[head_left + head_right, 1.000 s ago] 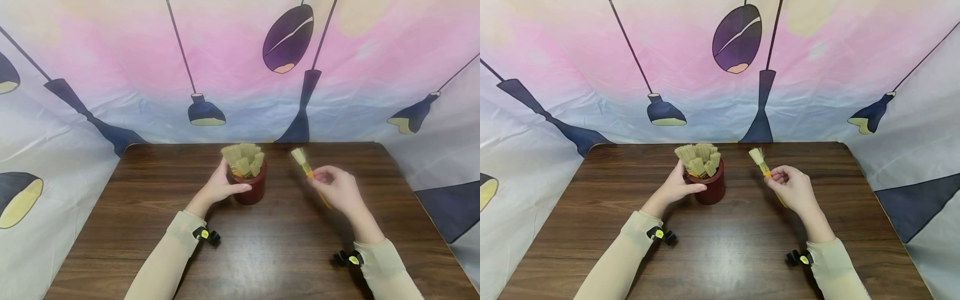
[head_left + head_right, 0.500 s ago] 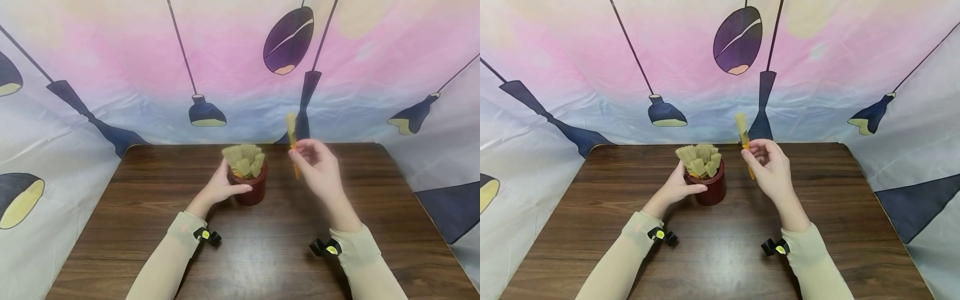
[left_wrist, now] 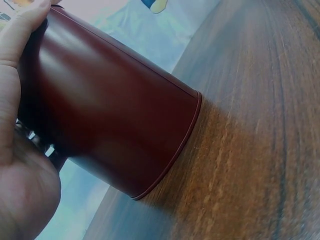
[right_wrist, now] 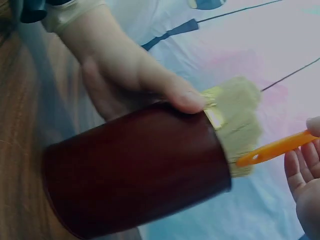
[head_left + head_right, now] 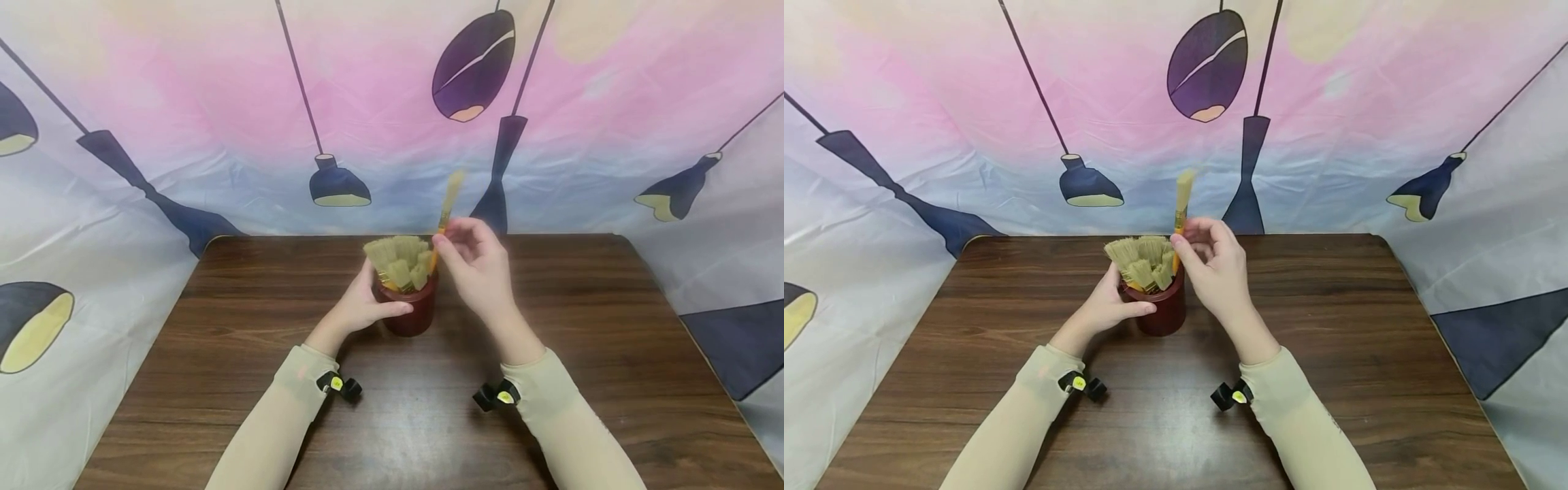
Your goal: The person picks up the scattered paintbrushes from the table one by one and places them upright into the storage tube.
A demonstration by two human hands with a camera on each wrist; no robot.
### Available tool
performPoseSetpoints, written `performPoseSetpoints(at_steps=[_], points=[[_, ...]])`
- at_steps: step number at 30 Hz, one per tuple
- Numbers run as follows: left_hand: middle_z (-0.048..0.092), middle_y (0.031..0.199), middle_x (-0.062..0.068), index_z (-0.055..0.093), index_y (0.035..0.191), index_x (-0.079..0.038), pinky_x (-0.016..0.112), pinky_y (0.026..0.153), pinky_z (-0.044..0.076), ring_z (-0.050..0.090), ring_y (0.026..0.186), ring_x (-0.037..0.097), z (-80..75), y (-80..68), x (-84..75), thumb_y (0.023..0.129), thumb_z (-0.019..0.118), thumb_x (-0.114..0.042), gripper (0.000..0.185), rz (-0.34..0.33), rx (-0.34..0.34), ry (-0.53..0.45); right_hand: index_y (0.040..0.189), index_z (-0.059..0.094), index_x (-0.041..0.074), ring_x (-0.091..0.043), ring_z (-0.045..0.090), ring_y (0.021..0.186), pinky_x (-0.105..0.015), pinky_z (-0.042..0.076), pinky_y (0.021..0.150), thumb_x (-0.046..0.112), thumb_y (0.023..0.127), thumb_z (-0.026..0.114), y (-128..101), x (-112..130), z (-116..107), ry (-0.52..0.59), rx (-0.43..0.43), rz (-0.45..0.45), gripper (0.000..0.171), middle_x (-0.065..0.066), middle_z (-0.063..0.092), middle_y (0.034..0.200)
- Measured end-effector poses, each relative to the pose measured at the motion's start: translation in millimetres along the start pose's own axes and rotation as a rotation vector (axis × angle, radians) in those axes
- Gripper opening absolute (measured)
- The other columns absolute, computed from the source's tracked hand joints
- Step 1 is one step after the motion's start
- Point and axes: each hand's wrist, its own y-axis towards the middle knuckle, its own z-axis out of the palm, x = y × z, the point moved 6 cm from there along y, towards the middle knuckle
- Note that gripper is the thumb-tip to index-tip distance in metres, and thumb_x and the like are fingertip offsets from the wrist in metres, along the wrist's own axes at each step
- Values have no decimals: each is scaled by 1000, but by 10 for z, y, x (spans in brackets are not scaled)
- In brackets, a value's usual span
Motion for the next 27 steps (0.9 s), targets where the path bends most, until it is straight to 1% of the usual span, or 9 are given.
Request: performPoseSetpoints(at_steps=[4,6,9,12,14,19,21,23,27], points=[[48,160,10,32,164,-16,53,126,36,48,148,27,-2,-10,8,79,99,-25,108,-13,-2,47,119,66,-9,-18,73,100,-29,62,90,-4,99,76,-46,-92,48,-33,28,24,23,-17,70,112],[48,160,12,32,164,-14,53,126,35,47,149,28,-7,-9,0,79,99,-26,109,-12,-3,62,119,67,-9,-20,73,100,-28,62,91,-4,99,77,-59,-105,60,-66,48,15,23,-18,71,112],[48,160,13,32,164,-13,54,126,36,48,148,30,-17,-2,-9,79,97,-21,108,-14,-7,64,117,70,-5,-20,73,97,-26,61,88,0,97,81,-70,-106,69,-157,77,-9,22,-15,74,108],[46,162,13,31,165,-15,55,127,33,45,151,29,-23,5,-9,79,97,-21,108,-18,-9,82,112,75,2,-20,73,93,-26,60,84,7,94,86,-82,-111,70,-270,101,-38,22,-9,77,104],[45,165,12,31,166,-16,56,128,30,42,153,29,-27,7,-6,80,97,-25,109,-20,-11,100,109,77,6,-21,73,93,-30,60,84,12,93,88,-88,-118,77,-336,126,-50,21,-5,77,102],[43,166,13,30,167,-16,58,129,28,40,155,30,-34,-2,7,80,97,-32,111,-20,-13,109,107,78,11,-24,73,98,-47,59,87,18,93,89,-93,-171,102,-452,222,-48,19,0,77,102],[43,166,13,30,167,-16,57,129,29,40,155,30,-36,-8,9,80,97,-33,111,-21,-12,108,109,78,11,-22,73,98,-50,60,88,19,92,90,-92,-183,96,-464,240,-44,22,1,77,102],[43,166,12,30,167,-16,57,129,28,40,155,28,-38,-14,4,80,97,-34,111,-21,-12,109,113,78,11,-21,73,97,-49,60,88,19,91,91,-82,-174,83,-453,236,-57,27,0,77,102],[43,166,12,31,166,-16,57,128,29,40,155,28,-42,-22,-9,80,97,-34,111,-15,-11,105,121,77,10,-18,73,98,-43,60,85,17,90,91,-63,-85,94,-395,222,-130,35,-2,76,104]])
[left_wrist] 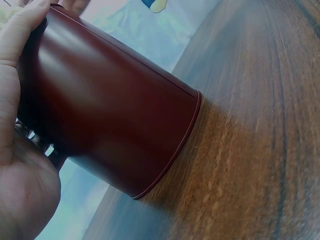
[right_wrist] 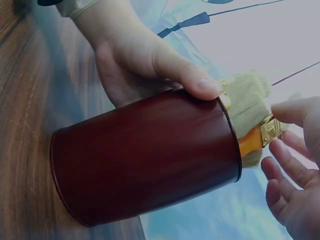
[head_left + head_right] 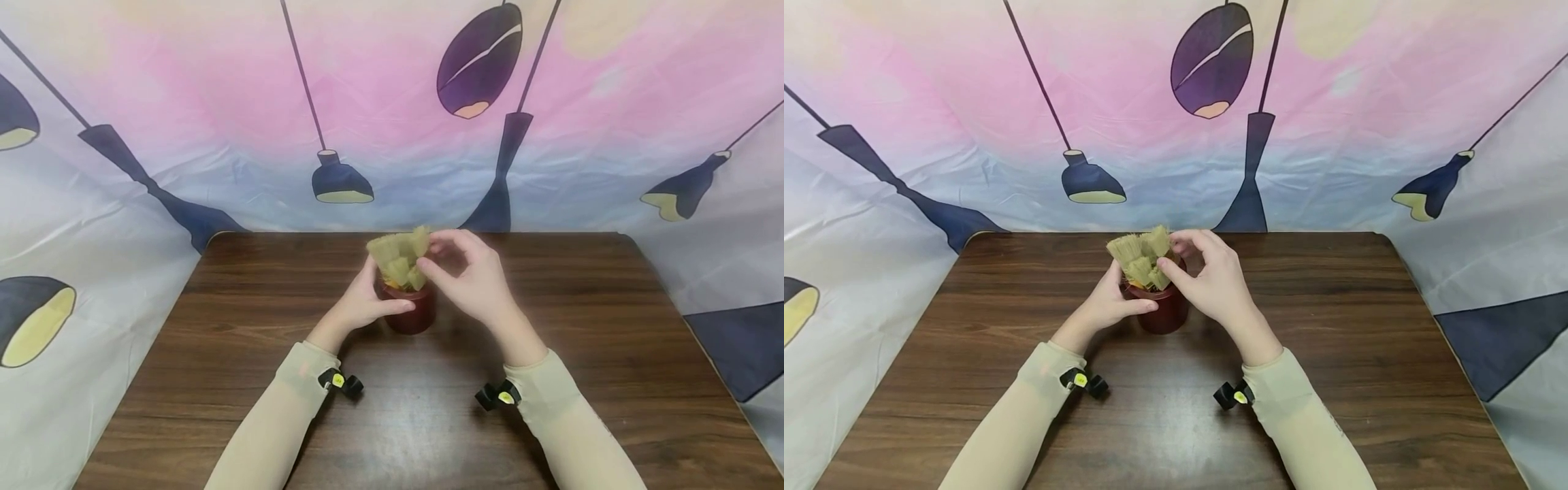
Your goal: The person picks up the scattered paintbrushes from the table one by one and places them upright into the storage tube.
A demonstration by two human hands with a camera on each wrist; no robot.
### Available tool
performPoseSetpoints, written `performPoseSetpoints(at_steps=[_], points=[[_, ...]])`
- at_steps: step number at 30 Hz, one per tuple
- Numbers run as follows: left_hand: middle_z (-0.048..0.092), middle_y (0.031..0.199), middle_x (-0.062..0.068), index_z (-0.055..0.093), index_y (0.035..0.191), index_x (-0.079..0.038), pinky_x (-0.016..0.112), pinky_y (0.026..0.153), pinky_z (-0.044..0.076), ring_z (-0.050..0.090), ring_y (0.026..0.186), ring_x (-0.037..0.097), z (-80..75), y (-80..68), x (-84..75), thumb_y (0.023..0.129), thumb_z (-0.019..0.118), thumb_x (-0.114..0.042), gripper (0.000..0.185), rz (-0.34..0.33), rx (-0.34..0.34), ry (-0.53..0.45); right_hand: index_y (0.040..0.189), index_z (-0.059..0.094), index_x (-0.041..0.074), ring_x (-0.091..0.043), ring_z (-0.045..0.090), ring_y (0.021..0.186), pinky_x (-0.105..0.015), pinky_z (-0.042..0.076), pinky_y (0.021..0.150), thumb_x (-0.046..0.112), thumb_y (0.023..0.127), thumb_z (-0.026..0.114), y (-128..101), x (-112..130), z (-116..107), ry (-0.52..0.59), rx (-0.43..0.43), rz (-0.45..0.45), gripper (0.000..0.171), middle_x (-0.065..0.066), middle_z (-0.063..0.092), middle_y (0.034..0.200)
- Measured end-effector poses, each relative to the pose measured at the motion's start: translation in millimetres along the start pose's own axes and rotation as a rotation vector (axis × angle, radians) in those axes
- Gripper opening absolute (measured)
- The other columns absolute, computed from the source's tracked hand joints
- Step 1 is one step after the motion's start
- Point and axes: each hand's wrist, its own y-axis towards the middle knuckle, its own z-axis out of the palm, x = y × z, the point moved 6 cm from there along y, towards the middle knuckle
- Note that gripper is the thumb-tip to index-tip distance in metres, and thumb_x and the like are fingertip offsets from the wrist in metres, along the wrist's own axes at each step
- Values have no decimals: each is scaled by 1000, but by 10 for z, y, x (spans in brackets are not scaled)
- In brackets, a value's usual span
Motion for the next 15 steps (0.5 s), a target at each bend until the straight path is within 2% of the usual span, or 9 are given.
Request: performPoseSetpoints(at_steps=[4,9,15], points=[[44,166,12,31,166,-16,56,128,30,41,154,28,-21,-8,7,80,97,-33,109,2,-5,7,121,78,9,-19,72,99,-38,58,84,17,93,90,31,61,23,29,-14,-48,32,-4,74,105],[46,163,10,32,166,-19,56,127,30,43,151,27,-23,-11,12,80,98,-33,109,8,-8,4,113,78,11,-24,67,94,-38,55,82,20,95,88,0,13,47,-9,-16,-43,22,-3,73,104],[45,165,4,32,167,-22,54,127,30,44,150,24,-1,18,-28,79,98,-25,110,82,3,-30,106,82,11,-30,72,98,-38,60,84,13,93,89,-102,-94,30,-57,-6,-37,15,-2,75,103]])
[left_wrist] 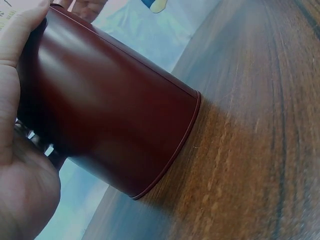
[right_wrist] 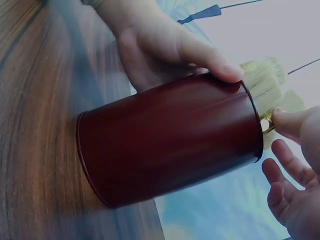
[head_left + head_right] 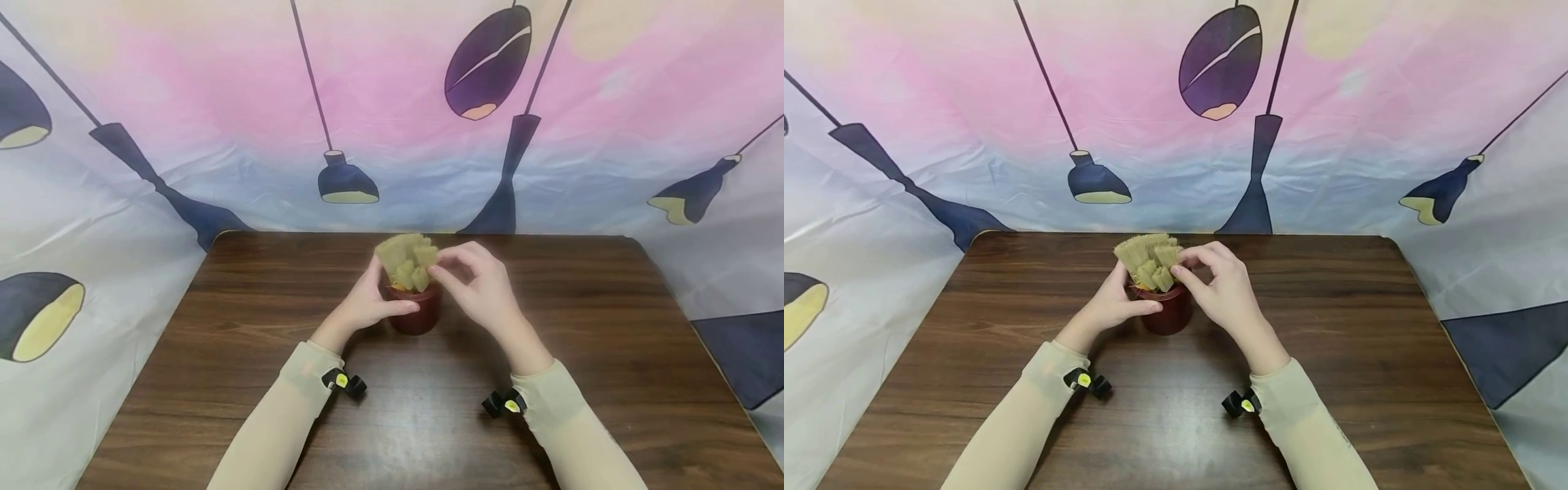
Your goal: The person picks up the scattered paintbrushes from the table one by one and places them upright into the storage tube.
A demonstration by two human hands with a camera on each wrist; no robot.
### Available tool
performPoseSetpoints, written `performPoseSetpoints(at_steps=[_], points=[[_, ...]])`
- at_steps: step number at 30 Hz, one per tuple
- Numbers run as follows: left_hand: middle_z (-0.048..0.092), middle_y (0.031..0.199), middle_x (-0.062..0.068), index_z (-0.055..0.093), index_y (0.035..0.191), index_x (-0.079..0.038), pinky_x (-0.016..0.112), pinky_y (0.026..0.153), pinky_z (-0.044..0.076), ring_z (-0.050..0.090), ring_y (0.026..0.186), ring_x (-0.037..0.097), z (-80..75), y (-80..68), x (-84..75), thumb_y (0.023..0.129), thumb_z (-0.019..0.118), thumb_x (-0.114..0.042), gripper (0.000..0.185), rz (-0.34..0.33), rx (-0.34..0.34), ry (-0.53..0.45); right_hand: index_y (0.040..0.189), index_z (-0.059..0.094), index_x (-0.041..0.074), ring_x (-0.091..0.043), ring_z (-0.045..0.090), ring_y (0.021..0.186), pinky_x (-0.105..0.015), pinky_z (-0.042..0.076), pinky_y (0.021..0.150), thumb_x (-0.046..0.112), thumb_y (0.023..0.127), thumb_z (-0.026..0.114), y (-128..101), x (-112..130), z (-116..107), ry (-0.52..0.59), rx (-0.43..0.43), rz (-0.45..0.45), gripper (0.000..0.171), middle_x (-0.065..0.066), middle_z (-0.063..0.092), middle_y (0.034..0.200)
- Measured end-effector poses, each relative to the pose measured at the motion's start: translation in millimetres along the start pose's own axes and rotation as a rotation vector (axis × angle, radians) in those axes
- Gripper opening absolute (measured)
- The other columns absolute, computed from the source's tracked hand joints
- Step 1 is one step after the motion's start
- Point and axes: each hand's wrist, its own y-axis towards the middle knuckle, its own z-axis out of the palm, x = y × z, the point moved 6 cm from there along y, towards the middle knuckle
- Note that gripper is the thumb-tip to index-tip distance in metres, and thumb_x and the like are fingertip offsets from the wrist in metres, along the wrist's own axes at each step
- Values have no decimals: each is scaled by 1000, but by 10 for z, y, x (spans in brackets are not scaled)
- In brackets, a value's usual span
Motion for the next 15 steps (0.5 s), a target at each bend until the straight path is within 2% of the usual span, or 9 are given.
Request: performPoseSetpoints(at_steps=[3,6,10,15], points=[[44,167,4,32,168,-21,55,127,30,45,149,26,4,15,-18,78,98,-19,112,44,3,-25,107,83,11,-26,72,98,-39,62,84,12,94,88,-14,-7,-5,-15,20,-10,14,-2,74,103],[44,168,5,31,168,-21,54,127,31,46,149,27,-9,22,-20,79,99,-22,112,64,4,-34,108,83,11,-22,71,99,-44,62,84,13,96,86,4,-10,11,-16,37,-15,13,-3,74,105],[45,166,2,33,167,-23,51,127,31,45,149,23,-20,18,3,80,99,-34,111,32,-6,-13,111,82,11,-22,71,101,-51,61,86,15,97,85,16,-66,28,-18,60,-5,15,-2,75,106],[45,163,3,32,168,-26,55,126,34,46,148,24,4,7,34,80,99,-33,111,-37,7,-11,121,77,11,-23,72,103,-51,58,89,14,95,86,-1,-166,-79,-38,109,7,27,-2,73,106]])
